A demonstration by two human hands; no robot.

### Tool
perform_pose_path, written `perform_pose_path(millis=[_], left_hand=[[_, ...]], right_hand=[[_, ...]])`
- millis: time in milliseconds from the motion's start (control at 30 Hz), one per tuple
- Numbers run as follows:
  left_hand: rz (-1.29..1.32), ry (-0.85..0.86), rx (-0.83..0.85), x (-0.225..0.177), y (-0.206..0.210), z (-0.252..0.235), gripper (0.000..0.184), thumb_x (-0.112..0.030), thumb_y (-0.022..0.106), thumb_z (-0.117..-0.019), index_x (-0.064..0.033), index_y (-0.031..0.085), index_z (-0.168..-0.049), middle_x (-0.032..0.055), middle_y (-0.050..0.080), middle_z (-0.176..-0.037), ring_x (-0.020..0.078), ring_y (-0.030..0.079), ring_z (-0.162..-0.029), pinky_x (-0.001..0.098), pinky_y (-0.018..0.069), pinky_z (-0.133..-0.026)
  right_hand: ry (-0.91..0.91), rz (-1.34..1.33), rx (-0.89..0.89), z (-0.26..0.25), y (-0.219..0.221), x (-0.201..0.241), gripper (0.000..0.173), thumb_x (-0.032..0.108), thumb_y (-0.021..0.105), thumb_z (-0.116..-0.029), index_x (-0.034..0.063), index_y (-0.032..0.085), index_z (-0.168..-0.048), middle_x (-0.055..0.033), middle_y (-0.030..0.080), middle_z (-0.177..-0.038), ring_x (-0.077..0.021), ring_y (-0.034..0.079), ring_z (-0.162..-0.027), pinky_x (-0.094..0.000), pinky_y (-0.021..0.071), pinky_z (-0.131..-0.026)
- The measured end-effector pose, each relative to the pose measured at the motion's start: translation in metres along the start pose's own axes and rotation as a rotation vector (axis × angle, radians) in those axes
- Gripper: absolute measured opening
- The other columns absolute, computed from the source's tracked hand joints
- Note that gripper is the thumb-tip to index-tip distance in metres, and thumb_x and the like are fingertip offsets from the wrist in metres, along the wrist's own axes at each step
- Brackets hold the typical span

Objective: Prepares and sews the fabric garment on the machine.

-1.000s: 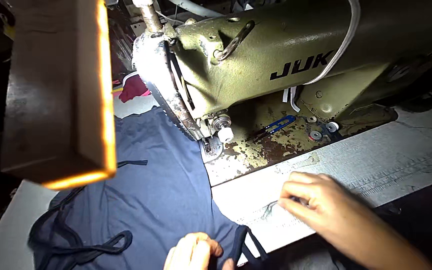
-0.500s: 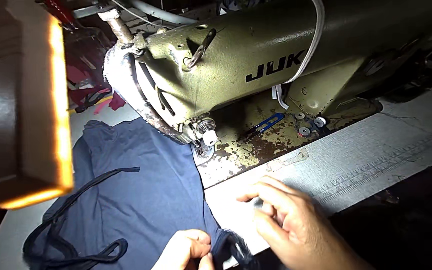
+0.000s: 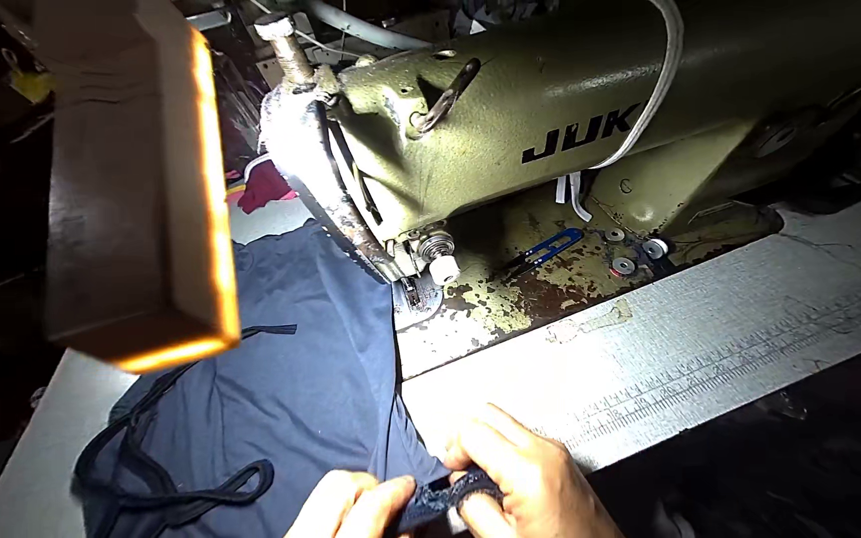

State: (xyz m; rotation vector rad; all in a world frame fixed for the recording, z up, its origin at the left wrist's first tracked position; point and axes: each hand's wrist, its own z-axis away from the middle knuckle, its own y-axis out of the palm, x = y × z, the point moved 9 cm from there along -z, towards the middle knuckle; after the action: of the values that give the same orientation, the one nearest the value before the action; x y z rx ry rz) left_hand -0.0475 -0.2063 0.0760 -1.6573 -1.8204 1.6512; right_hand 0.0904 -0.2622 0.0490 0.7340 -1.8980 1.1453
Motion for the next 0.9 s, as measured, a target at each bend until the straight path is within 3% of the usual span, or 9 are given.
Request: perform_pose_path(millis=[67, 167, 300, 400, 500, 667, 733, 800, 900], left_hand=[[0.049, 0.028, -0.034, -0.001, -0.004, 0.002, 0.015, -0.007, 0.065, -0.0937, 0.0024, 0.077, -0.095, 0.0173, 0.064, -0.079, 0.0189, 0.06, -0.085, 0.0201, 0.0461, -0.081], [0.211, -0.013, -0.059, 0.003, -0.005, 0.002, 0.016, -0.009, 0.065, -0.0959, 0.0033, 0.076, -0.097, 0.0135, 0.063, -0.081, 0.0109, 0.058, -0.087, 0.0161, 0.0443, -0.082], [0.462, -0.26, -0.053, 0.018, -0.004, -0.006, 0.011, -0.002, 0.064, -0.0944, 0.0027, 0.072, -0.089, -0.0015, 0.065, -0.082, -0.005, 0.059, -0.082, 0.0126, 0.0495, -0.076], [0.561, -0.418, -0.018, 0.028, -0.001, -0.011, 0.013, 0.001, 0.061, -0.0928, -0.0045, 0.071, -0.087, -0.0107, 0.066, -0.08, -0.0075, 0.06, -0.074, 0.0137, 0.0516, -0.069], [0.566, -0.426, 0.011, 0.029, 0.0, -0.016, 0.014, 0.0, 0.061, -0.093, -0.0047, 0.073, -0.088, -0.0095, 0.068, -0.08, -0.006, 0.063, -0.074, 0.0148, 0.0538, -0.069], [0.532, -0.329, -0.009, 0.024, -0.007, -0.018, 0.01, 0.0, 0.064, -0.0925, -0.0023, 0.073, -0.089, -0.0087, 0.066, -0.081, -0.0081, 0.059, -0.076, 0.0117, 0.0504, -0.07], [0.535, -0.238, 0.013, 0.021, -0.011, -0.018, 0.011, -0.001, 0.065, -0.0936, -0.0014, 0.076, -0.096, -0.0053, 0.066, -0.087, -0.0061, 0.059, -0.084, 0.0123, 0.0501, -0.077], [0.545, -0.13, 0.063, 0.017, -0.013, -0.017, 0.014, -0.003, 0.063, -0.0961, -0.0063, 0.076, -0.103, -0.0035, 0.065, -0.096, -0.003, 0.058, -0.096, 0.0143, 0.0493, -0.085], [0.566, -0.055, 0.093, 0.013, -0.017, -0.013, 0.017, 0.0, 0.057, -0.0968, -0.0055, 0.073, -0.102, -0.0002, 0.069, -0.105, 0.0006, 0.059, -0.108, 0.0181, 0.048, -0.095]], right_hand=[[0.024, -0.177, 0.001, 0.001, -0.001, 0.001, 0.009, -0.004, 0.065, -0.0824, -0.0023, 0.071, -0.088, -0.0144, 0.075, -0.091, -0.0148, 0.071, -0.08, -0.024, 0.0553, -0.07], [0.077, -0.372, -0.024, 0.002, 0.005, -0.002, 0.01, -0.008, 0.062, -0.0816, -0.0058, 0.066, -0.09, -0.0121, 0.067, -0.079, -0.0061, 0.059, -0.064, -0.0167, 0.0477, -0.059], [0.139, -0.392, 0.064, -0.001, 0.014, -0.002, 0.023, -0.008, 0.054, -0.0849, -0.0062, 0.066, -0.104, -0.0094, 0.066, -0.082, -0.0058, 0.057, -0.065, -0.0193, 0.047, -0.06], [0.173, -0.411, 0.075, -0.001, 0.013, -0.001, 0.021, -0.003, 0.057, -0.0868, -0.0062, 0.068, -0.104, -0.008, 0.066, -0.082, -0.0032, 0.057, -0.066, -0.018, 0.0462, -0.061], [0.179, -0.413, 0.05, -0.001, 0.011, -0.001, 0.018, 0.004, 0.067, -0.0867, -0.0052, 0.068, -0.102, -0.0078, 0.068, -0.082, -0.002, 0.059, -0.071, -0.0162, 0.0468, -0.065], [0.017, -0.246, -0.042, -0.001, 0.005, 0.008, 0.017, -0.001, 0.073, -0.0788, -0.0062, 0.07, -0.094, -0.0135, 0.068, -0.078, -0.0088, 0.06, -0.066, -0.0166, 0.0479, -0.063], [-0.021, -0.224, -0.042, 0.0, 0.004, 0.011, 0.013, -0.001, 0.074, -0.0799, -0.0054, 0.07, -0.091, -0.015, 0.069, -0.078, -0.0118, 0.063, -0.069, -0.0184, 0.0501, -0.065], [-0.02, -0.306, -0.02, 0.0, 0.003, 0.009, 0.007, 0.0, 0.07, -0.0861, -0.0058, 0.071, -0.091, -0.0142, 0.068, -0.08, -0.01, 0.062, -0.072, -0.0172, 0.0494, -0.067], [0.039, -0.439, 0.03, -0.001, 0.004, 0.004, 0.01, 0.0, 0.065, -0.0907, -0.0045, 0.074, -0.094, -0.0112, 0.071, -0.086, -0.0049, 0.064, -0.08, -0.0156, 0.0503, -0.073]])
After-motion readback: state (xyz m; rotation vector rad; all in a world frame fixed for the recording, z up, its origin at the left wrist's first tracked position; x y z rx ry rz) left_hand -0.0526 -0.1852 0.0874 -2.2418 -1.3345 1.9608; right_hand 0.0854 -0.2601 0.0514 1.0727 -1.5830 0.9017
